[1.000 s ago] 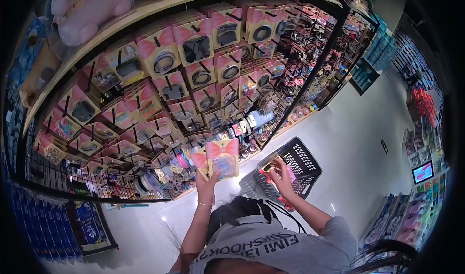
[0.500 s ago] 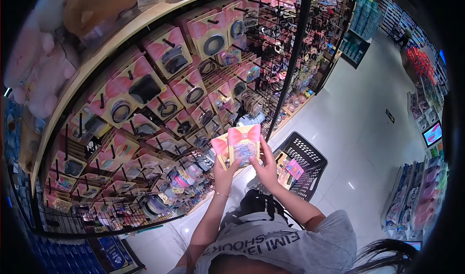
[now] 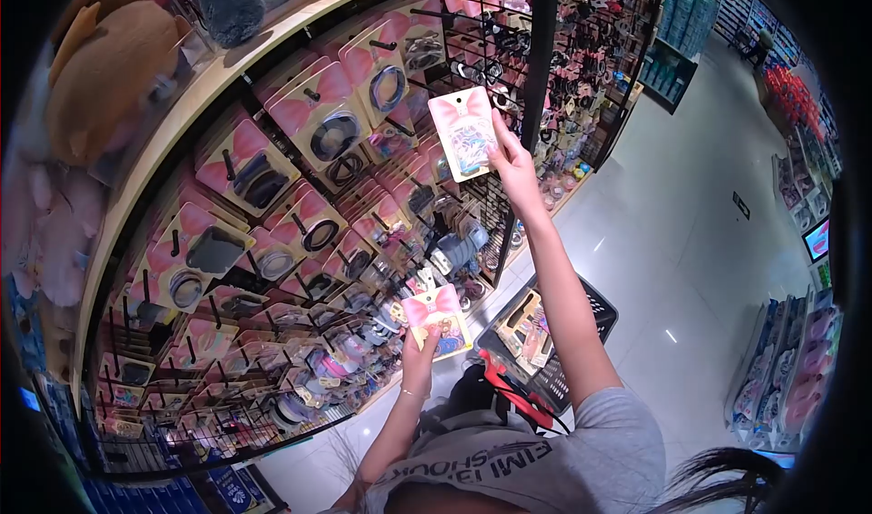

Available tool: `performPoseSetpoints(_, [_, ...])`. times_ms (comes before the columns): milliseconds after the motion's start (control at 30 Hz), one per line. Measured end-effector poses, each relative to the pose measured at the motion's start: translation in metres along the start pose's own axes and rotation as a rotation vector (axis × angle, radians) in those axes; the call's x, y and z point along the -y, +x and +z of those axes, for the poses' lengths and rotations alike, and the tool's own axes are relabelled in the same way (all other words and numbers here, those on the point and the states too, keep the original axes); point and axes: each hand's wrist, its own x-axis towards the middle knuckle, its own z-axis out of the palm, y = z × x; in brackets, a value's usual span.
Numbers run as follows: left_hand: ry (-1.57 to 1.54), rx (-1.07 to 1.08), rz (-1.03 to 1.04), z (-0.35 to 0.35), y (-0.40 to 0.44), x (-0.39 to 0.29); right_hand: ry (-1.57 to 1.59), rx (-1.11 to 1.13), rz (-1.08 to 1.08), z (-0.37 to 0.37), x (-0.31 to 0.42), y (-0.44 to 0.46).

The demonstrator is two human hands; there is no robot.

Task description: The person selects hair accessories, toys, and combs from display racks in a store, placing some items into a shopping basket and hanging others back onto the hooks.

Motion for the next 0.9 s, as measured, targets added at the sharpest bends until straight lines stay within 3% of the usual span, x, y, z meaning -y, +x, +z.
performPoseSetpoints(67, [0.012, 0.009, 0.006, -0.002, 0.0, -0.001, 0.049, 0.011, 0.021, 0.002, -0.003, 0.004])
performPoseSetpoints(167, [-0.26, 0.022, -0.101, -0.004, -0.001, -0.012, 0.059, 0.029, 0.134, 0.002, -0.004, 0.007])
performPoseSetpoints(200, [-0.317, 0.035, -0.054, -0.005, 0.002, -0.014, 0.034, 0.019, 0.085, 0.001, -0.008, 0.008])
performPoseSetpoints(567, [-0.321, 0.061, 0.001, 0.007, -0.007, -0.056, -0.048, -0.006, -0.008, 0.023, -0.049, 0.038])
performPoseSetpoints(600, [-0.267, 0.051, 0.013, 0.005, -0.008, -0.056, -0.037, -0.025, -0.071, 0.027, -0.061, 0.045])
performPoseSetpoints(633, [-0.214, 0.04, 0.021, 0.002, -0.009, -0.055, -0.095, -0.013, 0.024, 0.03, -0.065, 0.049])
performPoseSetpoints(767, [-0.11, 0.07, 0.05, -0.009, -0.015, -0.057, -0.099, -0.074, -0.201, 0.049, -0.088, 0.073])
performPoseSetpoints(900, [0.312, -0.002, 0.302, -0.019, -0.016, -0.058, -0.222, -0.062, -0.197, 0.055, -0.1, 0.087])
